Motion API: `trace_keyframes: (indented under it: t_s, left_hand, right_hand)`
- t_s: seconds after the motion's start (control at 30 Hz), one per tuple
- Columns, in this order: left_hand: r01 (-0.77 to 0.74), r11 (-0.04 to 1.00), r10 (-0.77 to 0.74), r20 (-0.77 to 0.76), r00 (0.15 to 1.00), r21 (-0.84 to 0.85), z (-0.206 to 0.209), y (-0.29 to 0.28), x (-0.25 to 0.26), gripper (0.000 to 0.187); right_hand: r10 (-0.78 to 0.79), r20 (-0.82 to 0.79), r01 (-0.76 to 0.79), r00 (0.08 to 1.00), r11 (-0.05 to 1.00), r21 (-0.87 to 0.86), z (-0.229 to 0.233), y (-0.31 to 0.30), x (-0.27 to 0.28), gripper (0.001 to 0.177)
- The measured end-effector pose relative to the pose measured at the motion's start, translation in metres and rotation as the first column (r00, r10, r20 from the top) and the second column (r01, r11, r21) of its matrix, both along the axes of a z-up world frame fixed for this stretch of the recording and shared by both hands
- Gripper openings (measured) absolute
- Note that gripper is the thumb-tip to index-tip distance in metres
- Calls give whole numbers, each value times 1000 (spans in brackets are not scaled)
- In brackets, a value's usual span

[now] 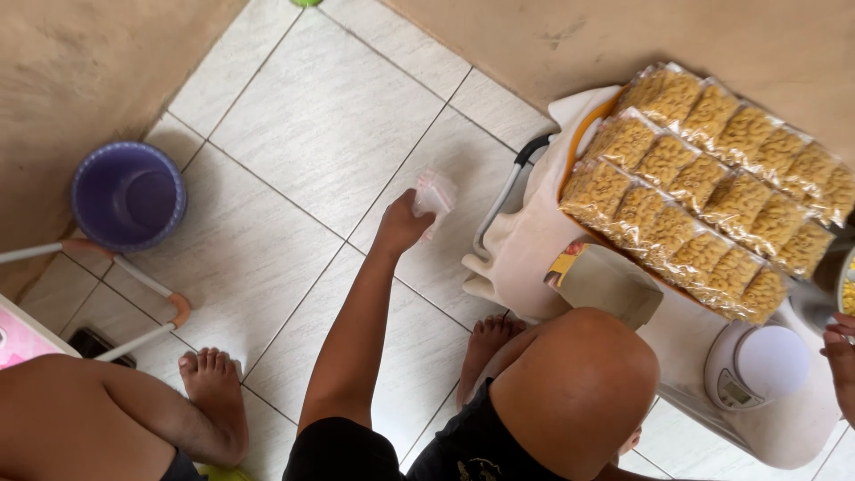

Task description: Portioning snacks into small plastic bags using a spoon and weighing them on a digital scale before arranging them on a tray.

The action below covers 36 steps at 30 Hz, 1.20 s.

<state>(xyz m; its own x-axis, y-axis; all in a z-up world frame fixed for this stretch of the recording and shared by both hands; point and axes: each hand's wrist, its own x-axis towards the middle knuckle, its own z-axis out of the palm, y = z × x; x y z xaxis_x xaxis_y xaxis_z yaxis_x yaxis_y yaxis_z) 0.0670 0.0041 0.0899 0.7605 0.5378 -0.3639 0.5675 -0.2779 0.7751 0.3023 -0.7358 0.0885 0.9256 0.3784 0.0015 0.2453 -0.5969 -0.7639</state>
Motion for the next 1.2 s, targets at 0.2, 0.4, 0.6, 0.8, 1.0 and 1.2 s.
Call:
trace_keyframes:
  t_s: [0.2, 0.4, 0.6, 0.8, 1.0, 1.2]
  left_hand:
    - [95, 995, -86, 311, 946, -15, 110, -38, 47, 44]
    - [253, 964, -267, 361, 894, 85, 199, -106, 88, 38]
    - [449, 881, -472, 363, 803, 153, 230, -181, 124, 55]
    - [708, 671, -741, 229, 631, 221, 233, -250, 138, 56]
    - [827, 462, -886, 131, 445, 321, 231, -295, 139, 63]
    - [836, 398, -913, 77, 400, 378, 222, -295, 137, 54]
  right_hand:
    - [16, 242, -2, 970, 998, -58, 106, 114, -57, 35]
    - [-53, 369, 109, 928, 985, -133, 180, 164, -81, 26]
    - [-24, 354, 25, 935, 1000, 3, 193, 177, -77, 33]
    - [18, 100, -51, 995, 940, 338, 198, 202, -79, 80]
    - [132, -9, -123, 991, 945, 304, 230, 222, -87, 114]
    - [91, -97, -65, 991, 968, 244, 200, 217, -82, 69]
